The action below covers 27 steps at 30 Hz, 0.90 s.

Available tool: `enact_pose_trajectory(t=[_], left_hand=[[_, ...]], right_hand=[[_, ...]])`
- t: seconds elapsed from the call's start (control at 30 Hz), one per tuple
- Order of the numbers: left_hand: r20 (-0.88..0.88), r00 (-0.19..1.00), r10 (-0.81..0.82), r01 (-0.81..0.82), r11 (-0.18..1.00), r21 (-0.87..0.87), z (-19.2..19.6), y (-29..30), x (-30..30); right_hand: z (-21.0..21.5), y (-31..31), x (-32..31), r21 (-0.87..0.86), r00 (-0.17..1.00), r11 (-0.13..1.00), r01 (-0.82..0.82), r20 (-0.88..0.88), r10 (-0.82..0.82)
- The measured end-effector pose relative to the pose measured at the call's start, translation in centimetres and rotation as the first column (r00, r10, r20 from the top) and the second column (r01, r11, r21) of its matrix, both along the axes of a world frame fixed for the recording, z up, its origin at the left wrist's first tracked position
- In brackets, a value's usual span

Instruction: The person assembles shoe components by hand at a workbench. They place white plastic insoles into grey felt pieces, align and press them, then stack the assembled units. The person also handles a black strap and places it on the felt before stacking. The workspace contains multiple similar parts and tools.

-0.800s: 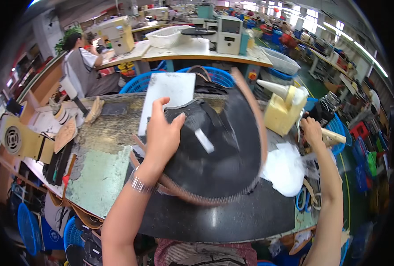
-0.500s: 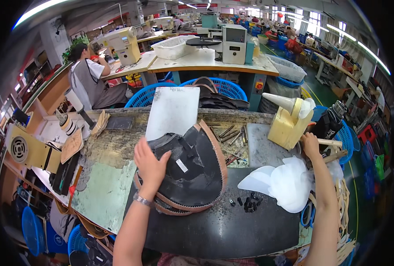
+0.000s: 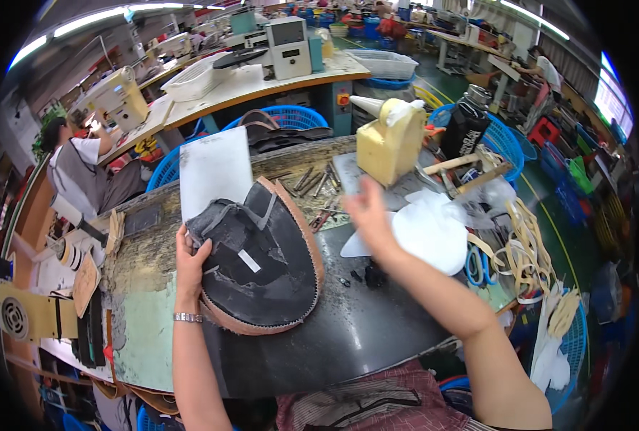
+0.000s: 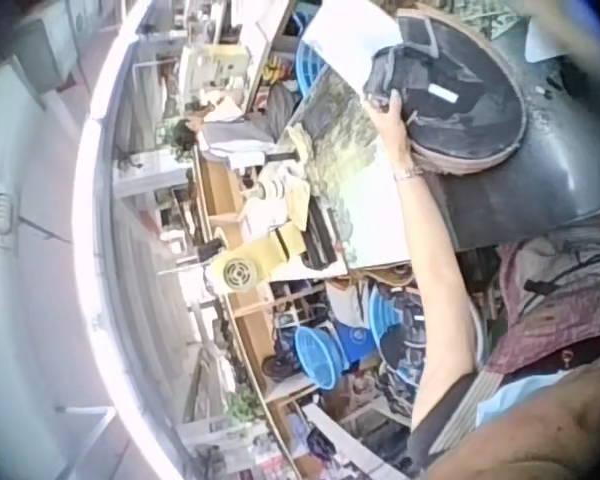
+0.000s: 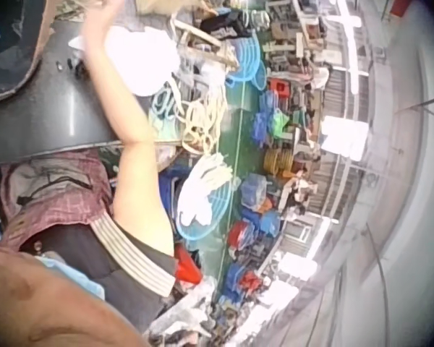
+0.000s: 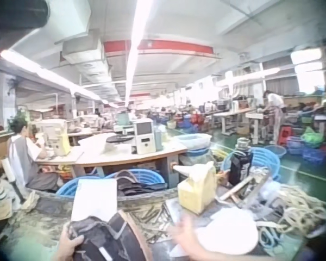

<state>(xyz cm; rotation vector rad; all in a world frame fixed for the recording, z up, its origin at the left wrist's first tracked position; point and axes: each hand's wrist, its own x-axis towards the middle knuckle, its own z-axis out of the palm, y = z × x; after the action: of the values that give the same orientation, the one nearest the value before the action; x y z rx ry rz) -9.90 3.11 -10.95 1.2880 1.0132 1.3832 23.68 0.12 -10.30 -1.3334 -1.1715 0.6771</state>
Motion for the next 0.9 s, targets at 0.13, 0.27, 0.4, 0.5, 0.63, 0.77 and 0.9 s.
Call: enact_pose_trajectory(t=[0.13, 0.27, 0.4, 0.5, 0.63, 0.77, 0.9], left_hand=[[-0.179, 0.973, -0.148, 0.154, 0.988, 0.017, 5.1, 0.6, 2.9], [-0.470, 0.879, -0.084, 0.118, 0.992, 0.044, 4.9, -2.0, 1.9], [-0.741, 0.640, 0.201, 0.066, 0.947, 0.314, 2.4, -10.9, 4.3], [-0.784, 0.540, 0.306, 0.075, 0.910, 0.407, 0.1, -14.5, 5.0], [-0.715, 0.605, 0.352, 0.066, 0.872, 0.485, -0.7, -12.5, 6.6], [-0.683, 0.586, 0.437, 0.022, 0.833, 0.552, 1.0, -11.1, 6.9], [-0.628, 0.463, 0.625, -0.052, 0.727, 0.685, 5.5, -13.8, 8.3]], right_hand=[[0.1, -0.8, -6.4, -0.081, 0.940, 0.940, -0.332, -0.111, 0.323], [-1.7, -9.2, -9.3, -0.028, 0.949, 0.952, -0.306, -0.090, 0.303], [-2.0, -19.4, -7.0, -0.186, 0.907, 0.891, -0.415, -0.164, 0.388], [-2.4, -24.7, -1.6, -0.222, 0.933, 0.911, -0.348, 0.017, 0.360], [-1.0, -26.3, 11.8, 0.041, 0.737, 0.916, 0.398, 0.580, -0.346], [-5.2, -30.0, 23.0, 0.063, 0.575, 0.618, 0.784, 0.304, -0.760], [-4.9, -33.1, 25.4, 0.301, 0.285, 0.600, 0.741, 0.669, -0.687]])
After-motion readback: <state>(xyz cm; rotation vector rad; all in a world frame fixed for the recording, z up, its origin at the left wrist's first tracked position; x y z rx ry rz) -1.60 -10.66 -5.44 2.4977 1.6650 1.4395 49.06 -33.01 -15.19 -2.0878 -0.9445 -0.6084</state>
